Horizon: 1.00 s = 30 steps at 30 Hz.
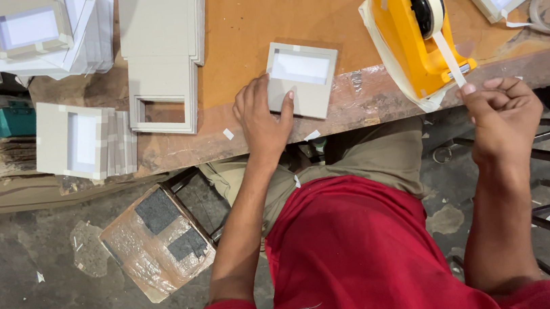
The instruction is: The person assembles small white picture frames by hand, applying clear adhesive tape to the edges and corners to secure the pieces together. They handle multiple frames one at a time, folding flaps and pressing tape to join the components.
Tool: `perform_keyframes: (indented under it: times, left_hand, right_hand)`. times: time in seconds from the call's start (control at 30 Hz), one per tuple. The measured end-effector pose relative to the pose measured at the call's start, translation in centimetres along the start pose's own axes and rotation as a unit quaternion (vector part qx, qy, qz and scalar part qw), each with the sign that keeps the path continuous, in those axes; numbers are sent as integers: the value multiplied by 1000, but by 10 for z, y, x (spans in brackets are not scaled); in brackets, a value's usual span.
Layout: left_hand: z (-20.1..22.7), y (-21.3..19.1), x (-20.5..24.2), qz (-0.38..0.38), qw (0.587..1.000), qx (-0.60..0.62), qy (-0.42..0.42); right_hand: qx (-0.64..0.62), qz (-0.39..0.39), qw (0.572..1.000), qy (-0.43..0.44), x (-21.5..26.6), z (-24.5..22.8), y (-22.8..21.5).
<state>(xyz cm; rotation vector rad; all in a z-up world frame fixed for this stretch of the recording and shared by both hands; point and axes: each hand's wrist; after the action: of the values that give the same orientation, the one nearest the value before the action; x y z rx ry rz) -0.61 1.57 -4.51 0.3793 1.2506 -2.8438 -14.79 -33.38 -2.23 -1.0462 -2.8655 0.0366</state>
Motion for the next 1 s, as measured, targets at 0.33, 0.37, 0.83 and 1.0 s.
perform_keyframes:
  times: [0.33,0.37,0.83,1.0]
  left_hand:
    - [23,-9,-1,-36,996,-82,-19]
    - [27,-8,1,-47,994,-102,-17]
    - [27,-5,-7,-129,986,-107,16]
    - [30,-4,-7,-118,987,-104,12]
  right_hand:
    - [403,-23,908,-116,8,-9,-14]
    - [368,-42,923,-108,14,-8,-9]
    - [97,-221,970,-27,18,22,156]
    - [89,-218,971,-49,12,24,164]
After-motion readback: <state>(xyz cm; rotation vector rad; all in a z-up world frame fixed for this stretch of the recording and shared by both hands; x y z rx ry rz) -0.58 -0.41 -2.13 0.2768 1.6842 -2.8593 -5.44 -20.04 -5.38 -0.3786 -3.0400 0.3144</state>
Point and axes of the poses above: each hand's wrist, its own x-axis away from the middle knuckle, its own y-axis out of the palm, z = x × y, and after that the axes turned 5 degrees about -y, right-handed
